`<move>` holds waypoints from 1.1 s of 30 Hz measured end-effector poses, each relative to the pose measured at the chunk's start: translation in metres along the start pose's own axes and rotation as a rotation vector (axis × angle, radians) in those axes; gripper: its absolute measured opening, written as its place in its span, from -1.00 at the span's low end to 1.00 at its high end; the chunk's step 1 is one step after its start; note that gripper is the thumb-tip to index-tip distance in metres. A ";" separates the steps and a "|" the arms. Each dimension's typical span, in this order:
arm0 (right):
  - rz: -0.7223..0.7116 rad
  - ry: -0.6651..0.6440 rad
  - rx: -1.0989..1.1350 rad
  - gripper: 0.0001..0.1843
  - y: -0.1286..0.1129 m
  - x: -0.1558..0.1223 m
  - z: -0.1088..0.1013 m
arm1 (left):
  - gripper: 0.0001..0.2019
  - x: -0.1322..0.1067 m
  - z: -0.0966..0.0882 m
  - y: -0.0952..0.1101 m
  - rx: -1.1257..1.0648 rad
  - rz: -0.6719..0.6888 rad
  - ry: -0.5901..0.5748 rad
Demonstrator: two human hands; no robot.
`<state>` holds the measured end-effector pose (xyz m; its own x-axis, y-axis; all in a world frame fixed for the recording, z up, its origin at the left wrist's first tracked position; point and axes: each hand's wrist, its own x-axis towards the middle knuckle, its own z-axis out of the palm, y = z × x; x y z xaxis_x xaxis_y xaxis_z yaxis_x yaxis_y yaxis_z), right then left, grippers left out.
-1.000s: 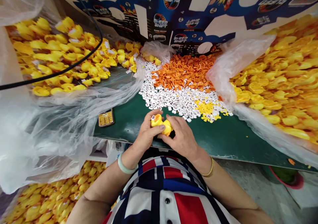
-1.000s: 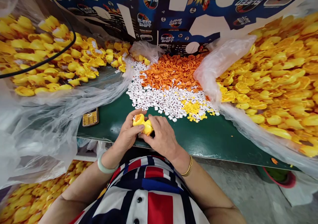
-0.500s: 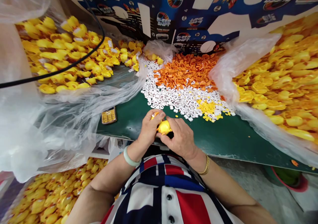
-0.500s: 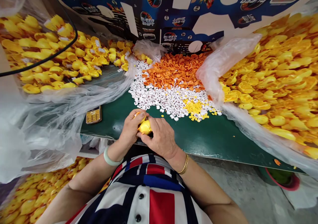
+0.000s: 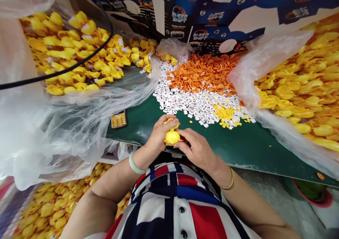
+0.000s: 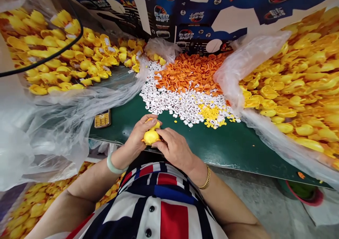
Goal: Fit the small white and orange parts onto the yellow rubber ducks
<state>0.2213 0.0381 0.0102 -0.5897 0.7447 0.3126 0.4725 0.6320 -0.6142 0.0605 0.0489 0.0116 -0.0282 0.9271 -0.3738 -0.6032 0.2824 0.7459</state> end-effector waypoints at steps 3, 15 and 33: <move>0.022 0.032 -0.004 -0.72 0.000 -0.003 0.004 | -0.59 -0.002 0.005 -0.004 0.006 0.018 0.028; 0.214 0.100 0.080 0.08 0.008 -0.004 0.009 | -0.49 -0.013 0.005 -0.025 -0.089 0.140 0.104; 0.081 -0.037 -0.041 -0.36 -0.012 -0.008 0.027 | -0.70 -0.013 -0.033 -0.012 0.779 0.486 -0.035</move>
<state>0.2027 0.0184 -0.0044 -0.5716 0.7861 0.2354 0.5462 0.5785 -0.6058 0.0416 0.0249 -0.0105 -0.1059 0.9907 0.0859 0.1772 -0.0662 0.9819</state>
